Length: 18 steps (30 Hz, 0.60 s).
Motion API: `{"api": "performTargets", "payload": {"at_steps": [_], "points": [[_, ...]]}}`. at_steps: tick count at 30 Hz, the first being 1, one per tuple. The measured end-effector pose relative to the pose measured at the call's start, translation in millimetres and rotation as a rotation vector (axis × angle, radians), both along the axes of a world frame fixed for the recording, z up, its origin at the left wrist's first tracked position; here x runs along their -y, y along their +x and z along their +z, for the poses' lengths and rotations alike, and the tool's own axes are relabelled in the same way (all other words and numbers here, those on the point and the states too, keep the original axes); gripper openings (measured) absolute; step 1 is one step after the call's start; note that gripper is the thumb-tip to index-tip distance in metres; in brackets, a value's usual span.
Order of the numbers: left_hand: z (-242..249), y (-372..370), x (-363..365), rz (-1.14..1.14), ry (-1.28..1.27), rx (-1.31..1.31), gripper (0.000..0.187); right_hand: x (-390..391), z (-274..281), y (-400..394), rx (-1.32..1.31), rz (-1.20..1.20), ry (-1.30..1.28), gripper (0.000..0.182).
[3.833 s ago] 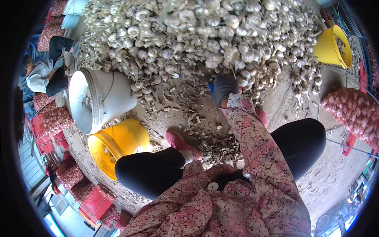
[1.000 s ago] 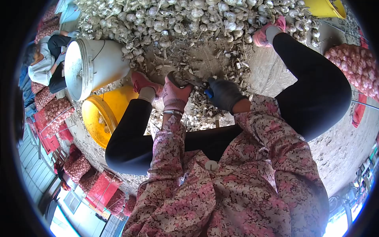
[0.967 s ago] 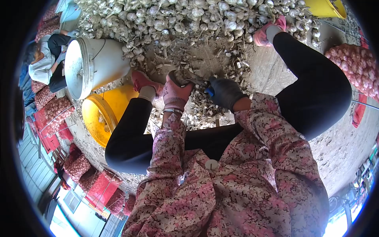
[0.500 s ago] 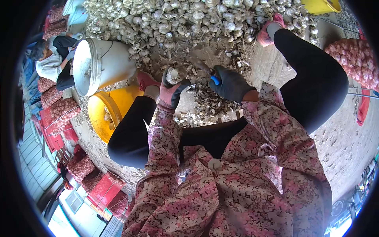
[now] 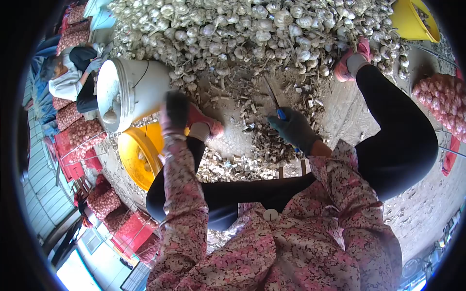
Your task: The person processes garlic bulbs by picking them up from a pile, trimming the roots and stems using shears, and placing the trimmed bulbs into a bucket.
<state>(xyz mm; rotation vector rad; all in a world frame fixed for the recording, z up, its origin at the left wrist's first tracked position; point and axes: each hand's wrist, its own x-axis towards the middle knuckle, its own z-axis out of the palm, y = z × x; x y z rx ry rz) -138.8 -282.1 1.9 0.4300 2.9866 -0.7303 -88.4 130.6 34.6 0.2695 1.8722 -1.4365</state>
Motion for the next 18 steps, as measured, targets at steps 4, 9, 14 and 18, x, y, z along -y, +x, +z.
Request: {"api": "performTargets", "payload": {"at_steps": [4,9,14,18], "points": [[-184,-61,-18,0.554,0.945,0.143,0.056,0,6,-1,-0.026,-0.02,0.109,0.044],[-163,-99,-130,1.145,0.646,-0.055,0.083,0,-13,4,-0.011,0.004,0.095,0.052],[-149,-75,-124,1.048,1.93,0.18,0.037,7,5,-12,-0.195,0.086,0.276,0.062],[-70,-15,-148,0.512,2.005,0.459,0.027,8,17,-20,-0.391,0.166,0.406,0.066]]}}
